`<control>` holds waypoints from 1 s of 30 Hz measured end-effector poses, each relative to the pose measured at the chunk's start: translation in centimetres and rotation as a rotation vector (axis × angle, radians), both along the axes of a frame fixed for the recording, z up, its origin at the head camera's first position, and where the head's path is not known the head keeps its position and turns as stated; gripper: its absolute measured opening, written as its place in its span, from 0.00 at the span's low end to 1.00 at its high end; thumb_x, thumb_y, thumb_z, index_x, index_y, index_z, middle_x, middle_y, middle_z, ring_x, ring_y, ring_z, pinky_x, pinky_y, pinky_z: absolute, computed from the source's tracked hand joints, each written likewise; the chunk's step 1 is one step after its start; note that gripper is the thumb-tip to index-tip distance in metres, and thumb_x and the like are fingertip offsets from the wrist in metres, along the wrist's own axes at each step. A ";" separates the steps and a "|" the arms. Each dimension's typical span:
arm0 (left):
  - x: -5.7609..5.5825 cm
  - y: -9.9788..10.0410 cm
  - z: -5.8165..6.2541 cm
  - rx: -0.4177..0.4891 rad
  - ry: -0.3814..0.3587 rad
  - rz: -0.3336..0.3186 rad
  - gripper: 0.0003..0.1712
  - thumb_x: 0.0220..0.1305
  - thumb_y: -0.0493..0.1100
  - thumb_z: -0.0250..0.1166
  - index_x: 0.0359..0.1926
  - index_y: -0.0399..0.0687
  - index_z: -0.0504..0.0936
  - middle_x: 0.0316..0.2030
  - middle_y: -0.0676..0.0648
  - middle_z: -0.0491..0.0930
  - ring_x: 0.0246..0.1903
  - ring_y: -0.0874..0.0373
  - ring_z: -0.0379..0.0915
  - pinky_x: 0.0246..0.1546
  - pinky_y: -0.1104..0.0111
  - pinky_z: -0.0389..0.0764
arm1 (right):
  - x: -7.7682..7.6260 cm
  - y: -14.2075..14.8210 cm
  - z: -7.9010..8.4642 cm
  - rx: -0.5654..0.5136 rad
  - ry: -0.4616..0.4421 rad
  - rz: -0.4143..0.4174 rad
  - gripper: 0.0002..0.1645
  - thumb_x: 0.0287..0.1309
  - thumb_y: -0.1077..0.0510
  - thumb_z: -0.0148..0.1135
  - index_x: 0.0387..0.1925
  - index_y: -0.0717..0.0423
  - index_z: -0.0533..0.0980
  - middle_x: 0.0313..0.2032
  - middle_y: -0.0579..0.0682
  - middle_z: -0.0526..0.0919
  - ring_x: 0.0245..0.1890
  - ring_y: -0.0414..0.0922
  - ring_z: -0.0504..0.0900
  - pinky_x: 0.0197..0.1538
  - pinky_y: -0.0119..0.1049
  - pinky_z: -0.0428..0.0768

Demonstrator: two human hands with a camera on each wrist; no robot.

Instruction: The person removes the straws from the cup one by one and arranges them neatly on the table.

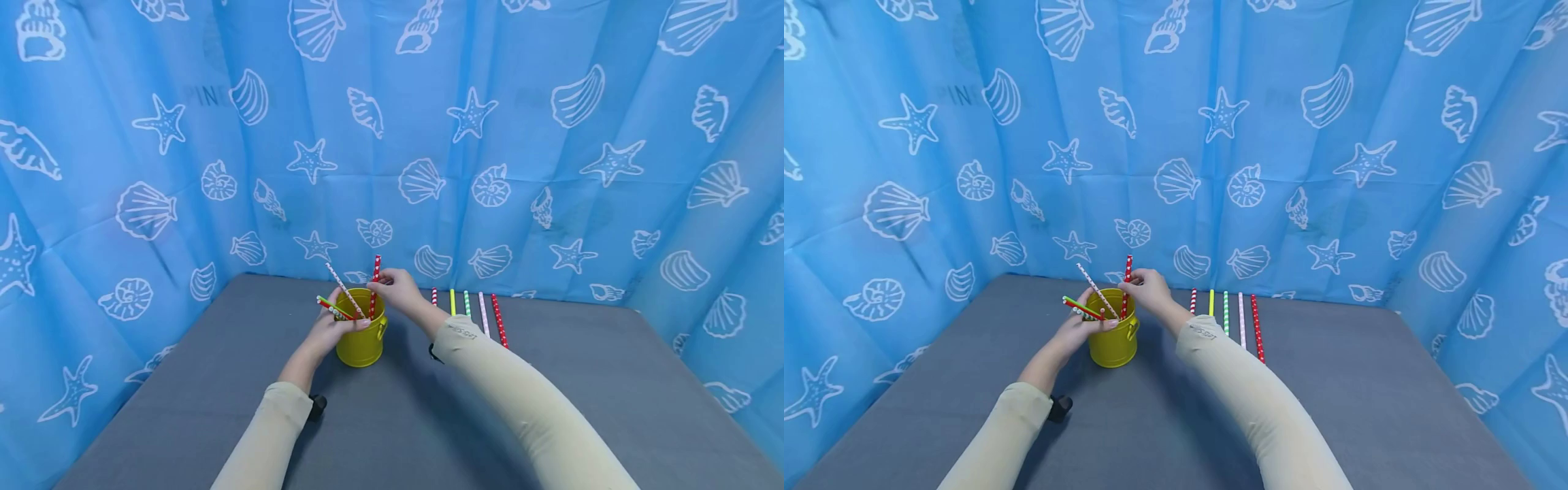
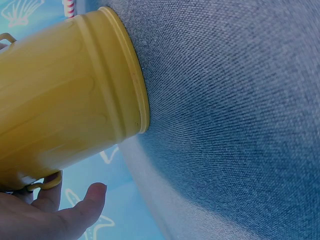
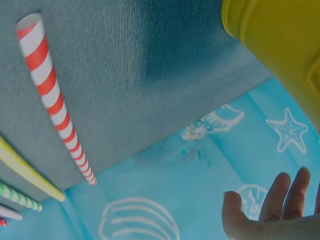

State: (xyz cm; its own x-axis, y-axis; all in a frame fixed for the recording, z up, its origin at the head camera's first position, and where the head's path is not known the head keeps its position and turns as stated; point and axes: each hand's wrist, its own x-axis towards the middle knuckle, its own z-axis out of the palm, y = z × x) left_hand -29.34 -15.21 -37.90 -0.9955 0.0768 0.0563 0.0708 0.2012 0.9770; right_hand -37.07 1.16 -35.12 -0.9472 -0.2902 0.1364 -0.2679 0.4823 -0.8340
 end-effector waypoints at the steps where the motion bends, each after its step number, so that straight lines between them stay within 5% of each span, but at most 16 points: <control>1: 0.0 0.0 0.0 0.003 -0.002 0.002 0.51 0.59 0.40 0.67 0.75 0.45 0.46 0.68 0.34 0.59 0.67 0.38 0.53 0.66 0.41 0.52 | 0.1 0.2 0.2 0.001 0.004 -0.003 0.11 0.62 0.54 0.65 0.37 0.61 0.80 0.35 0.53 0.82 0.38 0.48 0.78 0.42 0.39 0.81; 14: -0.8 -0.4 -0.7 -0.016 -0.037 0.031 0.54 0.58 0.43 0.68 0.76 0.48 0.43 0.70 0.34 0.54 0.69 0.38 0.49 0.68 0.43 0.51 | 1.4 2.8 3.3 -0.037 0.064 0.019 0.14 0.65 0.58 0.61 0.47 0.65 0.79 0.42 0.58 0.83 0.46 0.52 0.80 0.49 0.44 0.79; 22: -0.6 -0.1 -0.8 -0.049 -0.085 0.051 0.57 0.57 0.48 0.69 0.77 0.52 0.42 0.72 0.36 0.51 0.71 0.39 0.46 0.67 0.41 0.48 | 2.4 5.8 5.2 -0.172 -0.006 0.001 0.17 0.69 0.58 0.56 0.53 0.66 0.76 0.49 0.60 0.83 0.50 0.56 0.79 0.60 0.51 0.72; 30: -0.7 -0.2 -0.8 -0.041 -0.066 0.030 0.56 0.59 0.46 0.68 0.77 0.49 0.41 0.72 0.34 0.48 0.71 0.38 0.44 0.68 0.41 0.47 | 3.0 9.4 7.1 -0.281 0.071 -0.048 0.20 0.68 0.59 0.57 0.55 0.69 0.75 0.48 0.63 0.83 0.48 0.58 0.79 0.60 0.50 0.71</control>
State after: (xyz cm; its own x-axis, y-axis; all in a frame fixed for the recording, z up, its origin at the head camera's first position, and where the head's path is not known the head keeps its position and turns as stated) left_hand -30.01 -15.44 -38.73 -0.9988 0.0479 -0.0116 0.0003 0.2419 0.9703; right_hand -34.04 10.52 -28.00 -0.9441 -0.1870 0.2714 -0.3128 0.2490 -0.9166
